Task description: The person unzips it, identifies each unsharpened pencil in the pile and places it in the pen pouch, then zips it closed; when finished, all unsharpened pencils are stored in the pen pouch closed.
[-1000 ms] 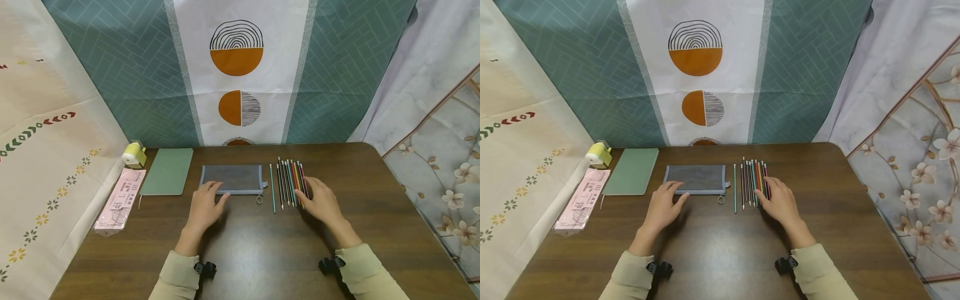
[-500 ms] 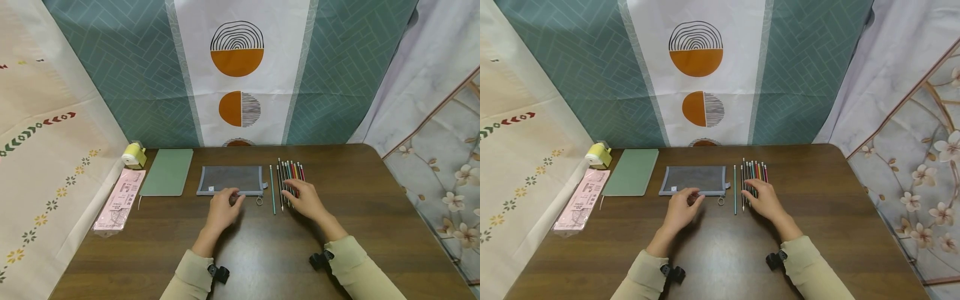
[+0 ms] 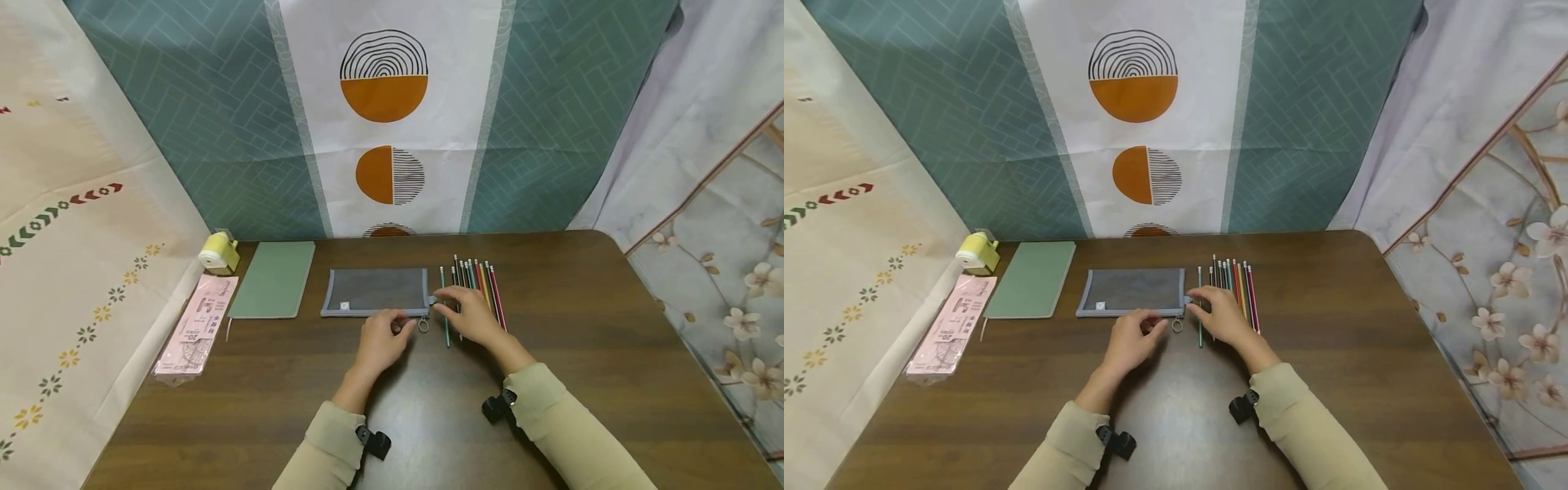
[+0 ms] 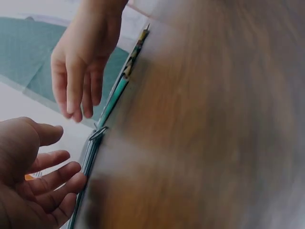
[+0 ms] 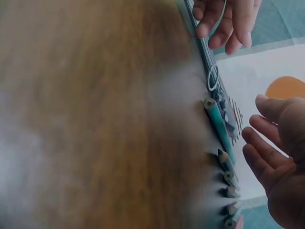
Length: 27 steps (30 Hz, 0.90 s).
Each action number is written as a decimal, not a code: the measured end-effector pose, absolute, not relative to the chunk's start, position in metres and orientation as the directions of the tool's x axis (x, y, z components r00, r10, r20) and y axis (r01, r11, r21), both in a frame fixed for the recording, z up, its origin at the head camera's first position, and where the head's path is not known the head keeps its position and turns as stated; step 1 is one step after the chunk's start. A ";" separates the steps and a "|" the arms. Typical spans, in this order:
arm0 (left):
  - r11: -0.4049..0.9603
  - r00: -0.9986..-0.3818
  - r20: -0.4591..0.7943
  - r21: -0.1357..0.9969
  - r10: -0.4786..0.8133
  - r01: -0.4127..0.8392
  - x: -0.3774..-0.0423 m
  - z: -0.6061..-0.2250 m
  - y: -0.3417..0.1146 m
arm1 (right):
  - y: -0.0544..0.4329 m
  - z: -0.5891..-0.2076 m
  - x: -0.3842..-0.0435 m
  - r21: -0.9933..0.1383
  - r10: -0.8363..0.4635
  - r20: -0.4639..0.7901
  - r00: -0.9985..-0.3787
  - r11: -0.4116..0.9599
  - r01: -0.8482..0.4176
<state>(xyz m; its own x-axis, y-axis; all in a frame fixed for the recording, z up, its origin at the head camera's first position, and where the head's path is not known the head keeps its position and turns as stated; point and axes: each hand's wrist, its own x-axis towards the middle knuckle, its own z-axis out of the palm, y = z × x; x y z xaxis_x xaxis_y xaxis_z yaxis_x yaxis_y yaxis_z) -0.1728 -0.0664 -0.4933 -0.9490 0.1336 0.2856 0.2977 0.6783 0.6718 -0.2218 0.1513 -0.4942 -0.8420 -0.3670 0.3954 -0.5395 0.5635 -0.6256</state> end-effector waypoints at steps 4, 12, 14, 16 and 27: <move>0.671 -0.951 0.284 0.683 0.119 0.288 -0.175 -0.496 -0.061 | 0.148 -0.496 -0.227 -0.647 -0.381 0.342 -0.859 0.567 -0.509; 0.719 -0.967 0.236 0.655 0.095 0.231 -0.180 -0.502 -0.051 | 0.140 -0.496 -0.235 -0.681 -0.466 0.267 -0.844 0.528 -0.507; 0.737 -0.971 0.224 0.641 0.085 0.213 -0.180 -0.503 -0.050 | 0.138 -0.495 -0.237 -0.685 -0.481 0.246 -0.841 0.527 -0.502; 0.752 -0.972 0.223 0.627 0.076 0.203 -0.181 -0.504 -0.049 | 0.136 -0.494 -0.238 -0.683 -0.486 0.237 -0.841 0.532 -0.500; 0.802 -0.983 0.184 0.584 0.017 0.123 -0.183 -0.504 -0.040 | 0.129 -0.488 -0.243 -0.578 -0.597 0.239 -0.766 0.546 -0.606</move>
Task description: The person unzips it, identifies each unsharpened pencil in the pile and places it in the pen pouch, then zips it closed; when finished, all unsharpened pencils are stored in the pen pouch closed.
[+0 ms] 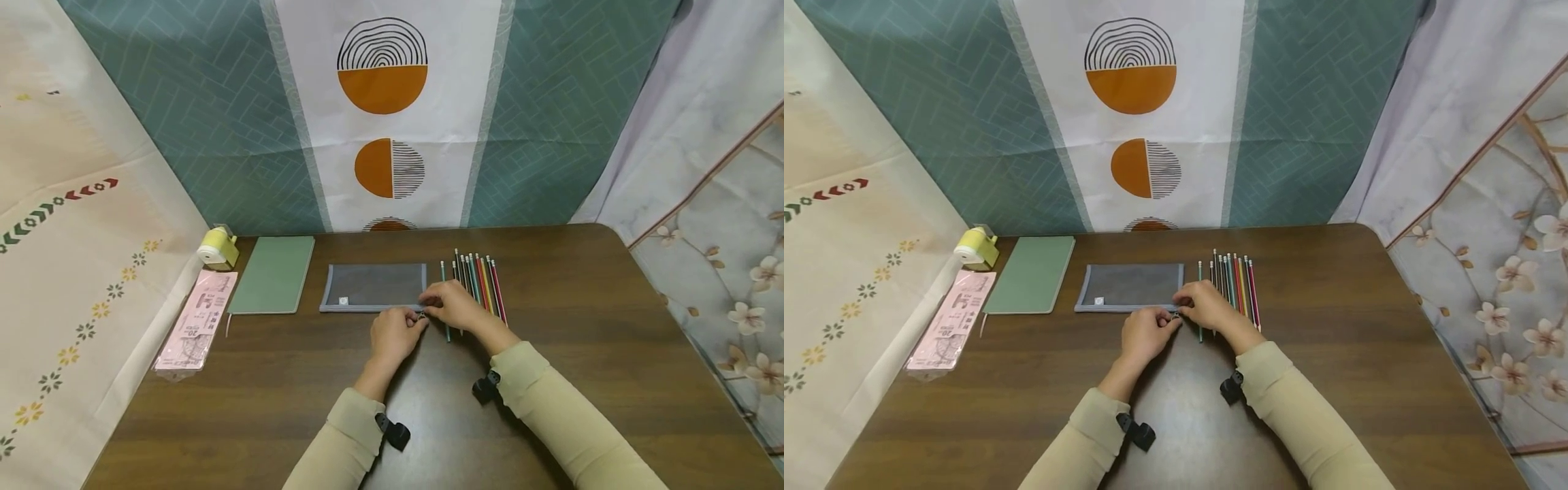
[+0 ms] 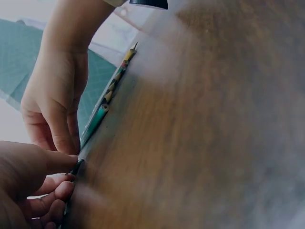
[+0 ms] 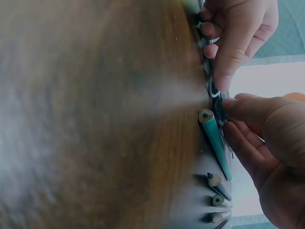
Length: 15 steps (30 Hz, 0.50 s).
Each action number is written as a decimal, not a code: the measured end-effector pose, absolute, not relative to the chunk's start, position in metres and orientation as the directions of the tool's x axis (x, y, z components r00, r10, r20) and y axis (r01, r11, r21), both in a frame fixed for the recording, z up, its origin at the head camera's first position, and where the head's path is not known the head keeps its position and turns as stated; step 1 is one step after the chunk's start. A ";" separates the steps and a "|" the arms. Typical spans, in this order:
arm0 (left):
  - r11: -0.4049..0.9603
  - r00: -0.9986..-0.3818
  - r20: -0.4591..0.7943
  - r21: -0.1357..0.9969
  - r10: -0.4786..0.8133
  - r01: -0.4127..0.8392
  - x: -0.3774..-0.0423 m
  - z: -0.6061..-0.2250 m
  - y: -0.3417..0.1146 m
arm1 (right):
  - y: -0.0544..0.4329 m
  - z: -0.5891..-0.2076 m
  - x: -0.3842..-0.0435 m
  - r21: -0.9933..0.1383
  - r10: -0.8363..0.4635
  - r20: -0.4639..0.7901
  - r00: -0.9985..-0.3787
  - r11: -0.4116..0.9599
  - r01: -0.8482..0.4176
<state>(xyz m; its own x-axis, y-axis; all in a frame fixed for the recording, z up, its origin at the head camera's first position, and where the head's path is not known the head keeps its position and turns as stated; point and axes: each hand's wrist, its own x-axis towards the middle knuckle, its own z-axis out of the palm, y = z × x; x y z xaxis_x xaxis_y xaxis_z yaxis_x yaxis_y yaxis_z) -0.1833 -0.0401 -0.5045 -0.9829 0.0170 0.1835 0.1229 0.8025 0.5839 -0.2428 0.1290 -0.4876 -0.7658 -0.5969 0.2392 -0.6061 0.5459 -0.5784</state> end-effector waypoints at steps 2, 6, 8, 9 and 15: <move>0.805 -0.984 0.179 0.582 0.014 0.118 -0.185 -0.502 -0.040 | 0.130 -0.486 -0.244 -0.557 -0.608 0.225 -0.761 0.561 -0.613; 0.784 -0.986 0.166 0.613 -0.001 0.102 -0.186 -0.498 -0.041 | 0.129 -0.485 -0.246 -0.542 -0.619 0.159 -0.769 0.597 -0.592; 0.766 -0.985 0.172 0.635 -0.014 0.100 -0.187 -0.498 -0.042 | 0.128 -0.484 -0.246 -0.535 -0.623 0.145 -0.768 0.603 -0.591; 0.760 -0.984 0.178 0.643 -0.023 0.099 -0.187 -0.498 -0.042 | 0.128 -0.483 -0.246 -0.529 -0.630 0.152 -0.761 0.599 -0.601; 0.767 -0.981 0.181 0.639 -0.065 0.067 -0.186 -0.501 -0.041 | 0.126 -0.484 -0.249 -0.434 -0.707 0.231 -0.669 0.540 -0.721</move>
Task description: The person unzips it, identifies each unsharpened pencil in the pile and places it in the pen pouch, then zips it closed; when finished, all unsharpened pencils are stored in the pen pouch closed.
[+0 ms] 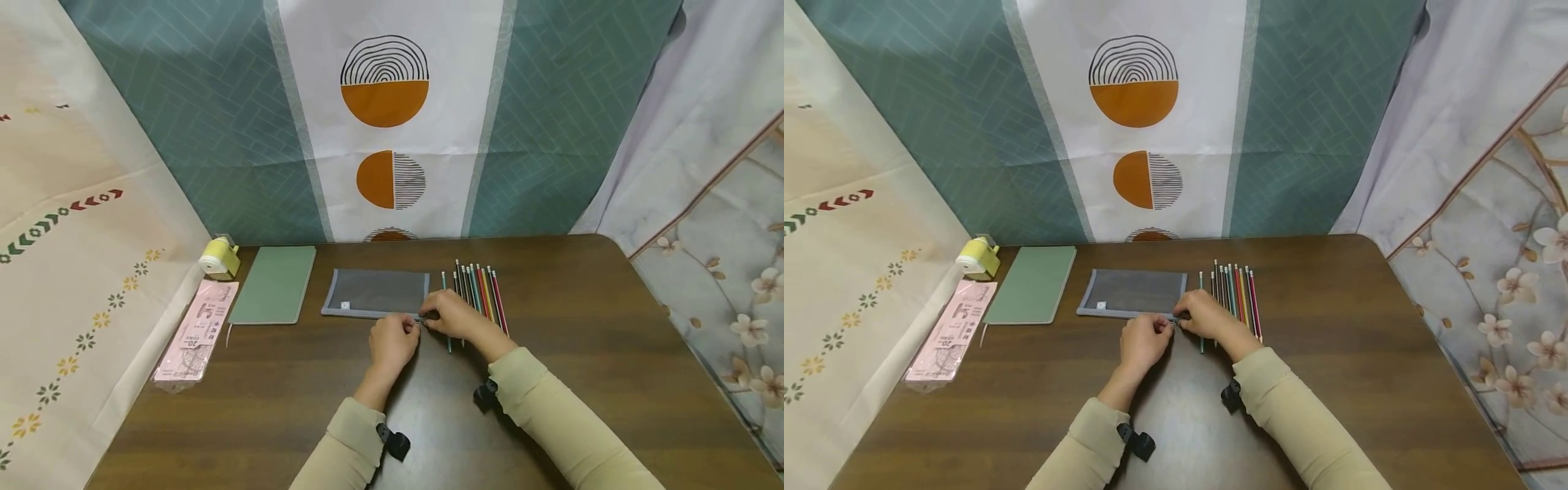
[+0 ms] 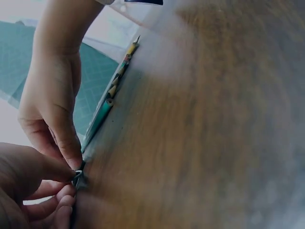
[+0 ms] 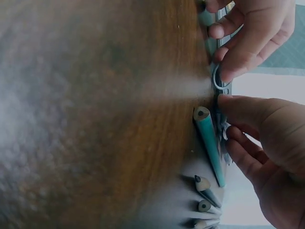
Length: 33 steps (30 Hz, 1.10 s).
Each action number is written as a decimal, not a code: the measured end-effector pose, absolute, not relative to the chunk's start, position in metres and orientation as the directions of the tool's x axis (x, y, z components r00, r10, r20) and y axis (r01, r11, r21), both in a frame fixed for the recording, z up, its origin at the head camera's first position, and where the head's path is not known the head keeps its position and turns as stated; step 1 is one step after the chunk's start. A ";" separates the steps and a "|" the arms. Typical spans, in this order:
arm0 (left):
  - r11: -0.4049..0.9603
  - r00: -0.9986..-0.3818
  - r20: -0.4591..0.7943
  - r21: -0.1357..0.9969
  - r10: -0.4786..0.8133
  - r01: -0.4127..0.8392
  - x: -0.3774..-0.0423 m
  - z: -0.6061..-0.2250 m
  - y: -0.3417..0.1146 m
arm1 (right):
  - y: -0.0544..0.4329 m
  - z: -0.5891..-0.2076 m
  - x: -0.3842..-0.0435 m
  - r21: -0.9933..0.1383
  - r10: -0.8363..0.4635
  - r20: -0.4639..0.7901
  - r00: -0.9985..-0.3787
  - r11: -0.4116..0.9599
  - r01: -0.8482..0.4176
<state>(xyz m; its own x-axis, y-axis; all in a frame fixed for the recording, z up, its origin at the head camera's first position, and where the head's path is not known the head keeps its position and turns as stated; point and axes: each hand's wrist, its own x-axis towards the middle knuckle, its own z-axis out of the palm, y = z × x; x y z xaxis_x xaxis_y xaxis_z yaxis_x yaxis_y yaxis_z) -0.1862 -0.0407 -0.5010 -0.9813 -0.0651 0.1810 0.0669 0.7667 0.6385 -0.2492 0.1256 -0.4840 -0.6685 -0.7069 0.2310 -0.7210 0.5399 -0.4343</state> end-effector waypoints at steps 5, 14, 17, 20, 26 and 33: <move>0.782 -0.981 0.170 0.623 -0.098 0.030 -0.184 -0.502 -0.037 | 0.124 -0.483 -0.247 -0.378 -0.717 0.244 -0.653 0.550 -0.745; 0.746 -0.954 0.286 0.654 -0.089 0.127 -0.182 -0.503 -0.044 | 0.122 -0.487 -0.251 -0.406 -0.723 0.231 -0.651 0.536 -0.740; 0.745 -0.947 0.314 0.648 -0.070 0.160 -0.184 -0.504 -0.049 | 0.120 -0.487 -0.251 -0.399 -0.726 0.210 -0.655 0.548 -0.735; 0.753 -0.938 0.339 0.634 -0.066 0.176 -0.187 -0.504 -0.054 | 0.119 -0.486 -0.251 -0.401 -0.715 0.186 -0.674 0.571 -0.716; 0.754 -0.923 0.373 0.631 -0.090 0.182 -0.191 -0.503 -0.068 | 0.118 -0.483 -0.251 -0.412 -0.683 0.162 -0.712 0.609 -0.678; 0.741 -0.914 0.382 0.651 -0.134 0.163 -0.192 -0.504 -0.092 | 0.117 -0.479 -0.251 -0.398 -0.662 0.141 -0.736 0.643 -0.655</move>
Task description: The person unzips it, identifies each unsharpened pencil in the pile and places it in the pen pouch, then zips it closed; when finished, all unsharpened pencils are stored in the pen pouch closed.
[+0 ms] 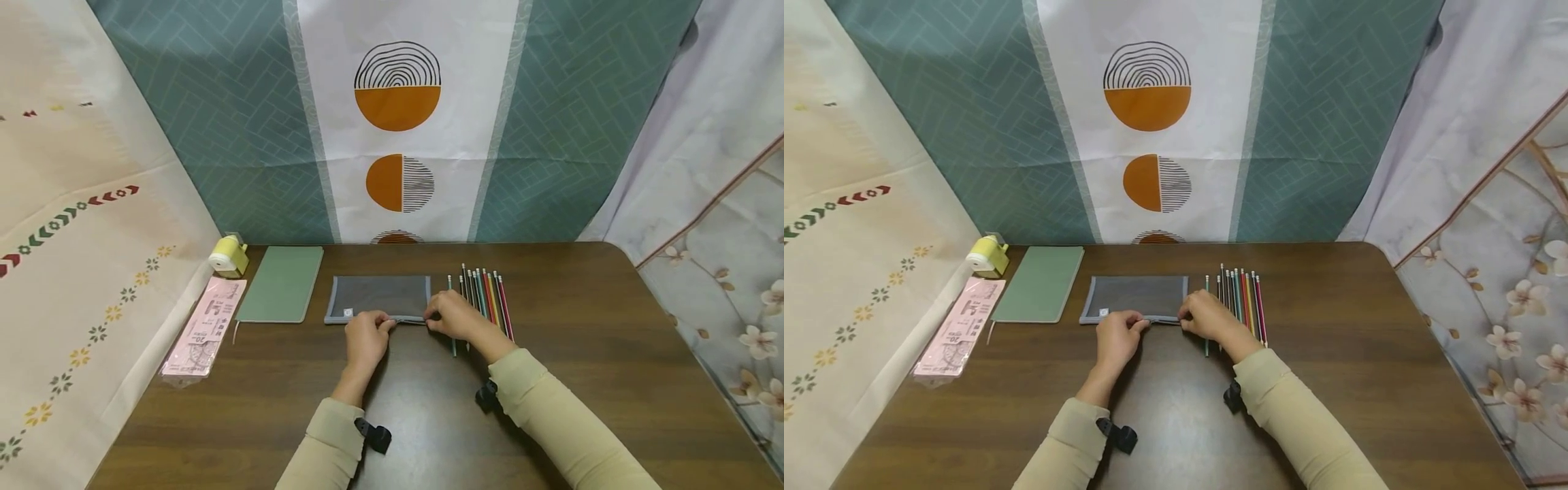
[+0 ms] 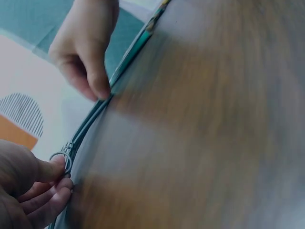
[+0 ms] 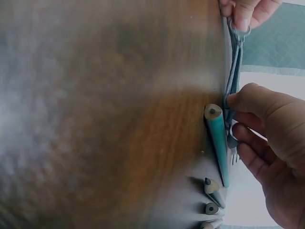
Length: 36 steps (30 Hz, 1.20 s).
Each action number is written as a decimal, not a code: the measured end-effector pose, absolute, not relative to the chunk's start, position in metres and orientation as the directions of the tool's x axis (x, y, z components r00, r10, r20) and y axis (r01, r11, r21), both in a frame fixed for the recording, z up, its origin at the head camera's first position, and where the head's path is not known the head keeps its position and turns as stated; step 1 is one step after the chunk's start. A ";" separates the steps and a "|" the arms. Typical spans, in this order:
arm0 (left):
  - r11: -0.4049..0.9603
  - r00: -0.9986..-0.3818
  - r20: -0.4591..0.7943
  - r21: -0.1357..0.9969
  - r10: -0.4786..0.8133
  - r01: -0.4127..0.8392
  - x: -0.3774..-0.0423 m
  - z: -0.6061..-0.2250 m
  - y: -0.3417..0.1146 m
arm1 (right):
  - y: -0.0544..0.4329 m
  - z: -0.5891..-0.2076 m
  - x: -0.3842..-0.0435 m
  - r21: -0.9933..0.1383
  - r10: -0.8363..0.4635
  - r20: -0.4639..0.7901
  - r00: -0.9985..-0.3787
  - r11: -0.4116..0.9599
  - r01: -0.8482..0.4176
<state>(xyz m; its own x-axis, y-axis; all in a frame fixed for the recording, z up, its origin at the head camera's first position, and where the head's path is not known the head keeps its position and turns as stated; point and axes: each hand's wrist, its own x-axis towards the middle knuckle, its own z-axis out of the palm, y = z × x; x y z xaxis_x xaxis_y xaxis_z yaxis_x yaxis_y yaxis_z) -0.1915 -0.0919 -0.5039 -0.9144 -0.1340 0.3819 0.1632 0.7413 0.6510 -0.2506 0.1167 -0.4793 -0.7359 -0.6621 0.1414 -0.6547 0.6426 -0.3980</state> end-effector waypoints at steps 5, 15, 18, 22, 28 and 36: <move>0.722 -0.914 0.367 0.678 -0.170 0.138 -0.190 -0.505 -0.110 | 0.117 -0.480 -0.249 -0.419 -0.646 0.146 -0.749 0.645 -0.639; 0.711 -0.911 0.339 0.699 -0.236 0.075 -0.187 -0.503 -0.144 | 0.119 -0.481 -0.250 -0.443 -0.644 0.129 -0.754 0.643 -0.624; 0.709 -0.908 0.331 0.703 -0.257 0.056 -0.186 -0.501 -0.154 | 0.119 -0.481 -0.250 -0.457 -0.636 0.133 -0.760 0.641 -0.616; 0.706 -0.898 0.330 0.708 -0.292 0.031 -0.186 -0.501 -0.165 | 0.120 -0.483 -0.251 -0.472 -0.634 0.146 -0.759 0.630 -0.617; 0.702 -0.885 0.337 0.712 -0.323 0.015 -0.185 -0.502 -0.181 | 0.122 -0.483 -0.253 -0.460 -0.650 0.145 -0.746 0.624 -0.632; 0.708 -0.861 0.347 0.706 -0.372 -0.021 -0.181 -0.501 -0.200 | 0.122 -0.484 -0.254 -0.452 -0.661 0.150 -0.735 0.616 -0.645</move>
